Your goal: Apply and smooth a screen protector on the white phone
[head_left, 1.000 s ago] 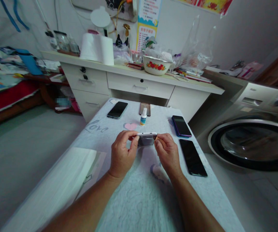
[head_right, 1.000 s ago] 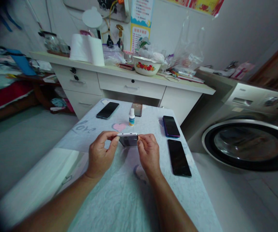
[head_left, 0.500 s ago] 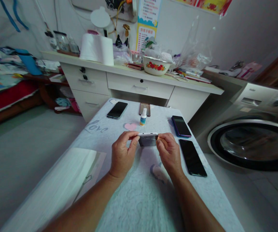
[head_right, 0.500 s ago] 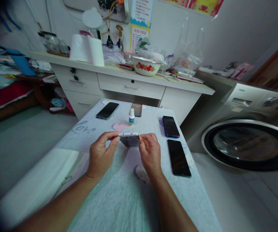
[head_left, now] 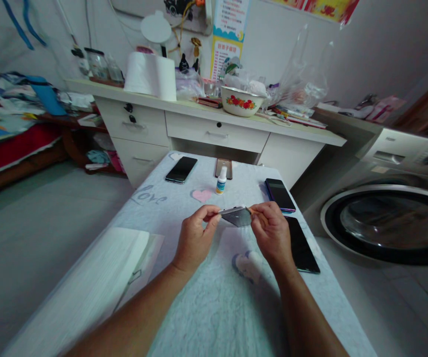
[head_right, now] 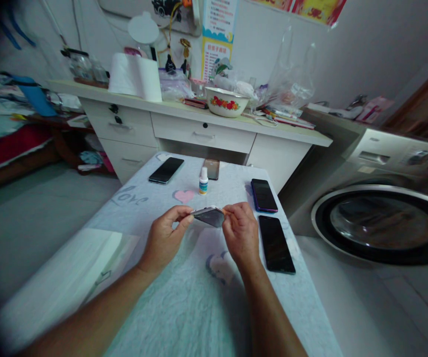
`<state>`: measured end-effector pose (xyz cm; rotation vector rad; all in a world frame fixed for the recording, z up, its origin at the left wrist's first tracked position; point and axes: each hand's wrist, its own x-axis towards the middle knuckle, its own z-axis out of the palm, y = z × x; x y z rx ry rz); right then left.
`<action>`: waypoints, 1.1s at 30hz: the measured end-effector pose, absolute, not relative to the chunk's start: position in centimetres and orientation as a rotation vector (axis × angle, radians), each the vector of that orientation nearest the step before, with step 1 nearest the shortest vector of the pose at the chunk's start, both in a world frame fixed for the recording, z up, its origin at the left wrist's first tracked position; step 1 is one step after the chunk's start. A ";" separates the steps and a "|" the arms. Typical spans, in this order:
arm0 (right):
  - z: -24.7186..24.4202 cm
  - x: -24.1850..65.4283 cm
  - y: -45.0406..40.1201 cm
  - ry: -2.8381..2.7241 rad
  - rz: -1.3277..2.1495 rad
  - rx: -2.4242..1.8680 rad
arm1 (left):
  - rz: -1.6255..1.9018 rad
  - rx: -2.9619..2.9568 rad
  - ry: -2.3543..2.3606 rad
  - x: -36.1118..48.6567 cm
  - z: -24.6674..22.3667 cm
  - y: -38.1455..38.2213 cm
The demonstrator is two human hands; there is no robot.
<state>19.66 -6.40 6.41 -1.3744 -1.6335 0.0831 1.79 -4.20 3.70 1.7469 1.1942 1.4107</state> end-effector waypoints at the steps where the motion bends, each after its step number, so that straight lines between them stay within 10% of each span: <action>1: 6.4 19.7 -6.4 -1.644 0.062 -1.378 | 1.385 1.745 1.194 1.8 3.6 -4.1; 21: 4.4 18.1 -6.1 -1.942 -0.060 -1.431 | 0.735 2.229 1.556 1.2 2.2 -3.1; 33: 4.2 18.1 -6.0 -1.941 -0.074 -1.425 | 0.945 2.168 1.357 1.3 3.4 -3.7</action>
